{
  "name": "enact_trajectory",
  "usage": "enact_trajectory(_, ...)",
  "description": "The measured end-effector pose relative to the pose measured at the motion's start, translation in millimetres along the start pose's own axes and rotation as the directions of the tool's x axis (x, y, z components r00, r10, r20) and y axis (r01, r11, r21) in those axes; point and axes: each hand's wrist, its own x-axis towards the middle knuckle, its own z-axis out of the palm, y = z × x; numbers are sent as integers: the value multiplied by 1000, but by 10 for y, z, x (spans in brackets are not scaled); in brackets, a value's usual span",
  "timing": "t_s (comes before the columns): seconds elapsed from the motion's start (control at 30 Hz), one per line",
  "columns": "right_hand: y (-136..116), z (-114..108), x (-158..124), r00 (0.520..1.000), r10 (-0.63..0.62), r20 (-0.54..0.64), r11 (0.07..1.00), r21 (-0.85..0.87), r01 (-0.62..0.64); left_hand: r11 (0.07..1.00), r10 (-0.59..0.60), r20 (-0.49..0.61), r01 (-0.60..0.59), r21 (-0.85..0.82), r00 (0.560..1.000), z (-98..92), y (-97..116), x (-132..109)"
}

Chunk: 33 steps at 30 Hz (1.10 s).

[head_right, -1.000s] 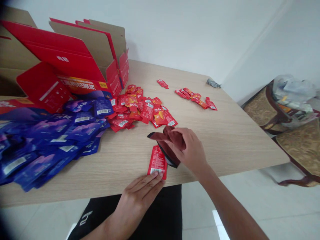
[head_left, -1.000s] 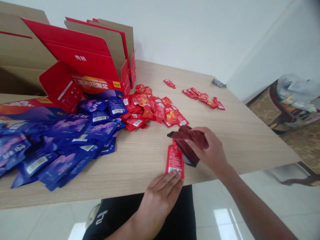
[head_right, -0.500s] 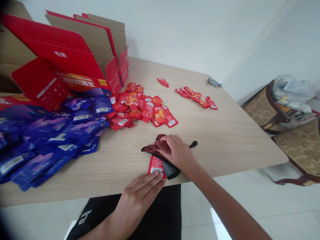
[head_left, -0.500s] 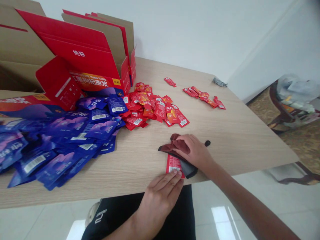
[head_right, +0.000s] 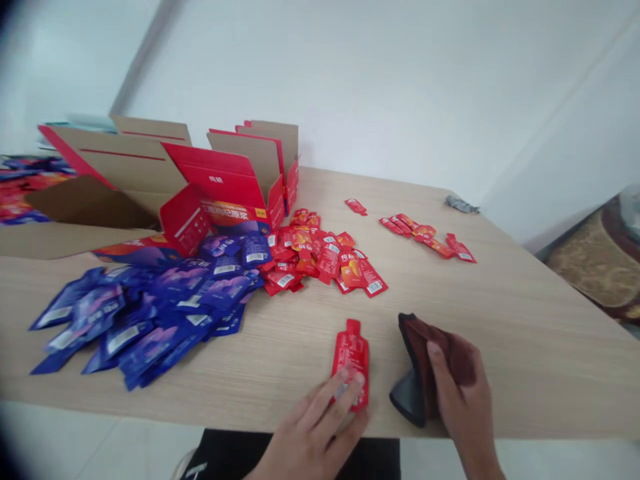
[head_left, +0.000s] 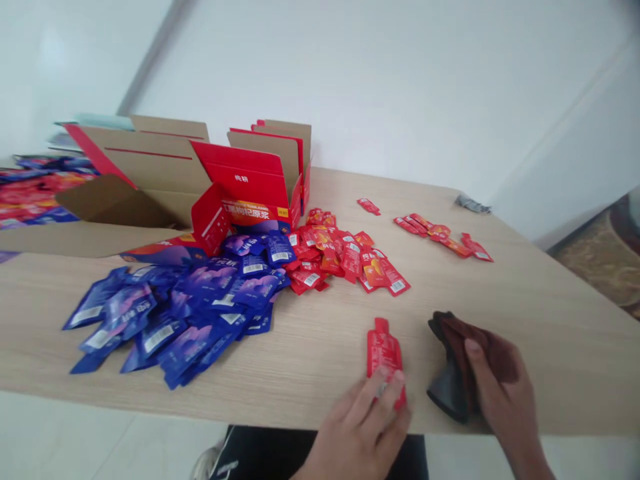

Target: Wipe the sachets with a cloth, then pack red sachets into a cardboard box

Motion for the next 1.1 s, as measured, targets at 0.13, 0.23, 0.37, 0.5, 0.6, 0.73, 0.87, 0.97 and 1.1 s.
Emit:
enact_trajectory(0.13,25,-30,38,999,49,-7,998,26,-48,993,-3,-85,12,114,996,164,23,-13)
enact_trajectory(0.23,59,-56,78,995,96,33,995,36,-97,997,13,-182,1,78,983,152,8,-11)
enact_trajectory(0.37,153,-75,100,988,141,63,987,63,-145,997,50,-192,-60,-46,980,-54,-90,4)
enact_trajectory(0.5,194,-74,94,985,155,79,980,112,-163,985,76,-76,-87,-152,994,-528,-290,144)
enact_trajectory(0.6,163,-75,88,979,173,105,975,122,-185,966,-25,14,28,-257,1000,-946,-474,342)
enact_trajectory(0.73,90,-80,89,966,230,121,965,103,-243,984,-73,-43,65,-168,996,-1330,-799,610)
enact_trajectory(0.87,116,-71,111,947,282,153,947,113,-300,999,-22,-36,23,35,999,-1517,-1254,839)
enact_trajectory(0.97,216,-52,141,959,222,178,959,139,-248,974,-2,40,-7,229,999,-1596,-1614,998)
enact_trajectory(1.1,324,-40,176,948,249,197,954,116,-275,911,-15,164,-54,410,986,-1594,-2013,1138)
